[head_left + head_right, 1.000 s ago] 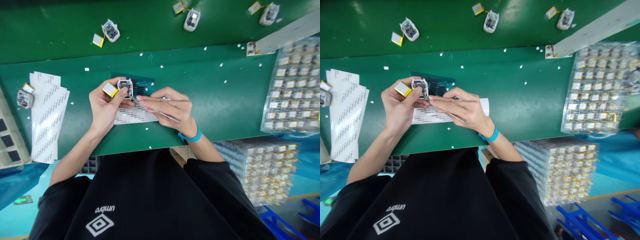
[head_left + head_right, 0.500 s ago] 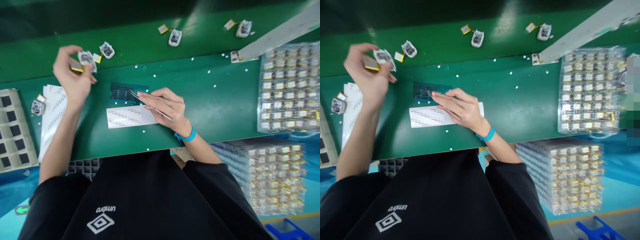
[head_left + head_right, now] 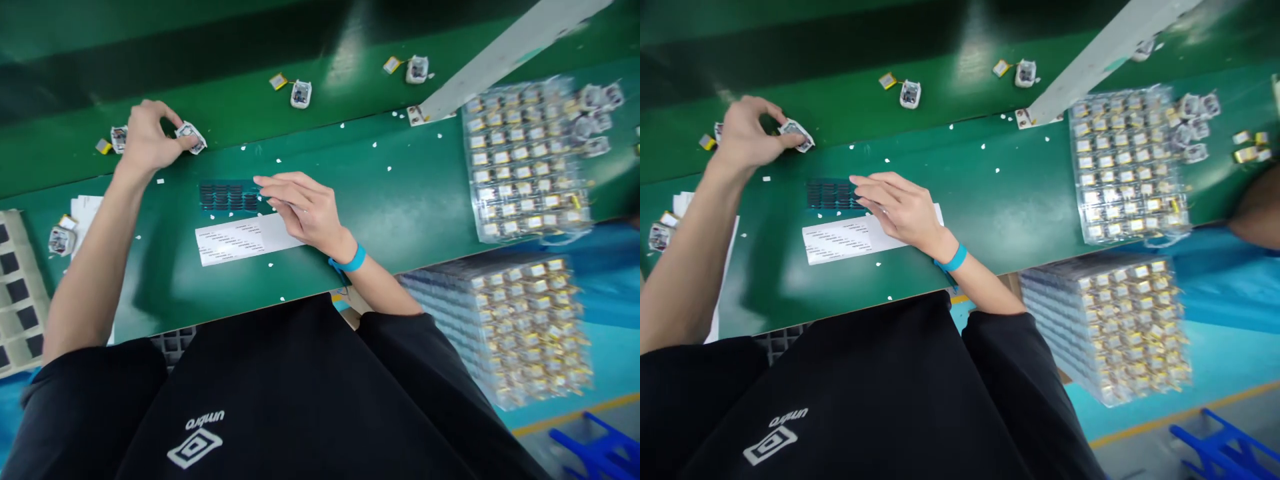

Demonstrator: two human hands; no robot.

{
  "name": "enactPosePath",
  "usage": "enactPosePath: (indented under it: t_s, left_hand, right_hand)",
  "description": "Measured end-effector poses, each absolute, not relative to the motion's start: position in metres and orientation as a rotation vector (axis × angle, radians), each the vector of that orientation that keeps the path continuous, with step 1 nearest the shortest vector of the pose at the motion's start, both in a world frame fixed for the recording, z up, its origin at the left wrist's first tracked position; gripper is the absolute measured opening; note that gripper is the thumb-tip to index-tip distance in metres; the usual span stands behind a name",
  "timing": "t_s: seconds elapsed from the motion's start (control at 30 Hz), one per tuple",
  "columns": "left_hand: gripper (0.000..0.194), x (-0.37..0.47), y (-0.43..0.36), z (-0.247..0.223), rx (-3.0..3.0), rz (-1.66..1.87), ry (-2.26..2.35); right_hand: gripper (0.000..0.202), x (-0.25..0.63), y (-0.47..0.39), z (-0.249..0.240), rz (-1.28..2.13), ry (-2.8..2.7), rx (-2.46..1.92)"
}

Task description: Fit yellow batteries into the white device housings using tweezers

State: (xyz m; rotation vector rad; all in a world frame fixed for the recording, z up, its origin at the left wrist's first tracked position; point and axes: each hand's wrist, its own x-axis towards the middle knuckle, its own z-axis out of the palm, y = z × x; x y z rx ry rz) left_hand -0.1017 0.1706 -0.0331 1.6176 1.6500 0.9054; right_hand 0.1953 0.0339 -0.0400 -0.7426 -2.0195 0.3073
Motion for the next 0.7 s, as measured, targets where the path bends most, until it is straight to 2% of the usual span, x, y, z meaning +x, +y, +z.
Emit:
enactPosePath:
  t_s: [0.1, 0.17, 0.33, 0.4, 0.53, 0.7]
  left_hand:
    - [0.057, -0.081, 0.137, -0.027, 1.583, 0.961, 1.574]
    - [0.059, -0.059, 0.099, -0.019, 1.476, 1.093, 1.351]
    - [0.027, -0.005, 0.015, 0.010, 1.388, 1.135, 1.137]
    - [0.021, 0.003, 0.001, 0.016, 1.367, 1.156, 1.144]
    - [0.017, 0.004, -0.008, 0.015, 1.370, 1.239, 1.158]
    - [0.018, 0.000, -0.015, 0.008, 1.466, 1.283, 1.222]
  right_hand:
    - [0.022, 0.193, 0.035, -0.036, 0.305, -1.957, -0.744]
    - [0.026, 0.191, 0.034, -0.034, 0.284, -1.950, -0.755]
    - [0.018, 0.188, 0.025, -0.032, 0.200, -1.984, -0.770]
    - [0.010, 0.186, 0.022, -0.031, 0.164, -1.982, -0.767]
    - [0.008, 0.183, 0.019, -0.030, 0.168, -1.950, -0.809]
    - [0.021, 0.184, 0.015, -0.034, 0.160, -2.046, -0.852]
